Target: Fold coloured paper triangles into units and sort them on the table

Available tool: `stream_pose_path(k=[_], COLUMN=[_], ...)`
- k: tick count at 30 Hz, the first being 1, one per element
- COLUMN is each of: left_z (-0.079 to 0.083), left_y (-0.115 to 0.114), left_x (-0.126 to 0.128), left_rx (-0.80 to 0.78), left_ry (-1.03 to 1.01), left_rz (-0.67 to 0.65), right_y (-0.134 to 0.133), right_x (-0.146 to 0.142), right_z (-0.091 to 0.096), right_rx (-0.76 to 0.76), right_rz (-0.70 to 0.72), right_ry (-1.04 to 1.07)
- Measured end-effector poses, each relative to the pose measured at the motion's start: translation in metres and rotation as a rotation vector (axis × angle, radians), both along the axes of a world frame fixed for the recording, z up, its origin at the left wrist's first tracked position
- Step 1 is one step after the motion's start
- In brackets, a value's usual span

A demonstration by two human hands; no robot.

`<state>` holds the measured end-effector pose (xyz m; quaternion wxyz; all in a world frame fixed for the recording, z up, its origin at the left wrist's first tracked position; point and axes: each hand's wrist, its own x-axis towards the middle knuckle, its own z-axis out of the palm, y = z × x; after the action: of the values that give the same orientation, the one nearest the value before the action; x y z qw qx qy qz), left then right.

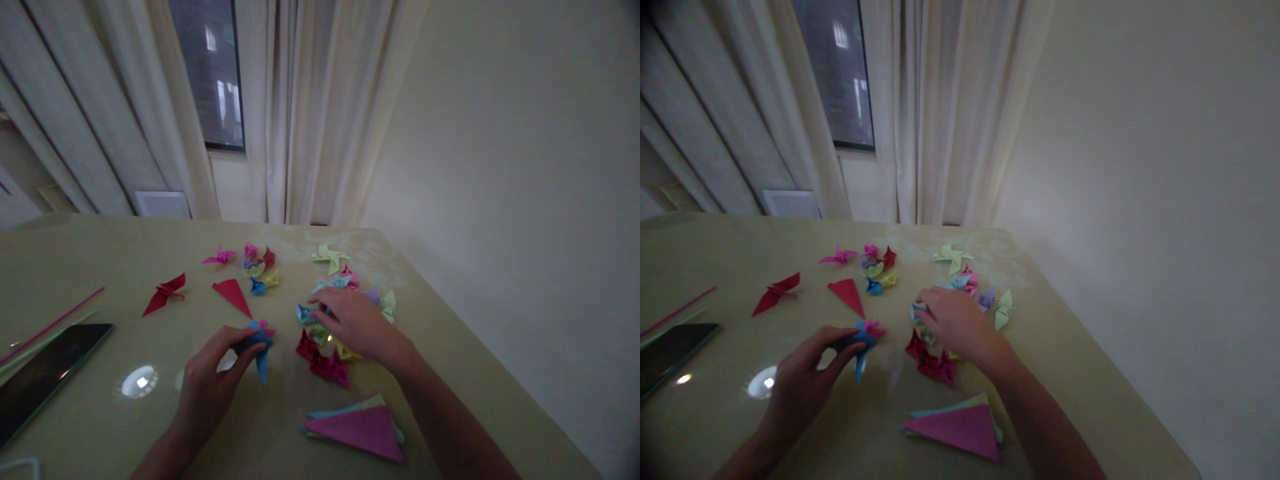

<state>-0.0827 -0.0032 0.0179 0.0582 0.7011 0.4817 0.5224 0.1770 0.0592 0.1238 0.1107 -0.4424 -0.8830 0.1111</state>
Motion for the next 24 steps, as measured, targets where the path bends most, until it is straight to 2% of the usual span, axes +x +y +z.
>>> stream_pose_path(k=[2, 4, 7, 10, 13, 17, 20, 24], left_z=[-0.004, -0.009, -0.014, -0.011, -0.009, -0.022, -0.035, -0.035], left_y=[-0.004, -0.006, -0.008, -0.007, 0.001, 0.016, 0.023, 0.023], left_x=[0.008, 0.013, 0.016, 0.014, 0.007, -0.012, -0.021, -0.018], left_rx=[0.004, 0.023, 0.051, 0.036, -0.055, -0.233, -0.382, -0.462], left_ry=[-0.014, -0.019, -0.021, -0.022, 0.022, 0.181, 0.250, 0.181], left_rz=[-0.032, -0.057, -0.064, -0.028, 0.092, 0.275, 0.185, 0.066], right_y=[-0.012, -0.023, -0.031, -0.026, -0.007, 0.029, 0.047, 0.057], right_x=[-0.013, -0.025, -0.035, -0.034, -0.023, -0.004, 0.002, -0.001], right_z=[-0.001, -0.006, -0.014, -0.019, -0.022, -0.032, -0.048, -0.072], right_rx=[-0.014, -0.010, 0.055, 0.091, 0.092, 0.072, 0.046, -0.019], right_rz=[0.160, 0.253, 0.318, 0.324, 0.205, -0.111, -0.251, -0.246], right_ry=[0.159, 0.178, 0.085, 0.088, 0.252, 0.486, 0.555, 0.647])
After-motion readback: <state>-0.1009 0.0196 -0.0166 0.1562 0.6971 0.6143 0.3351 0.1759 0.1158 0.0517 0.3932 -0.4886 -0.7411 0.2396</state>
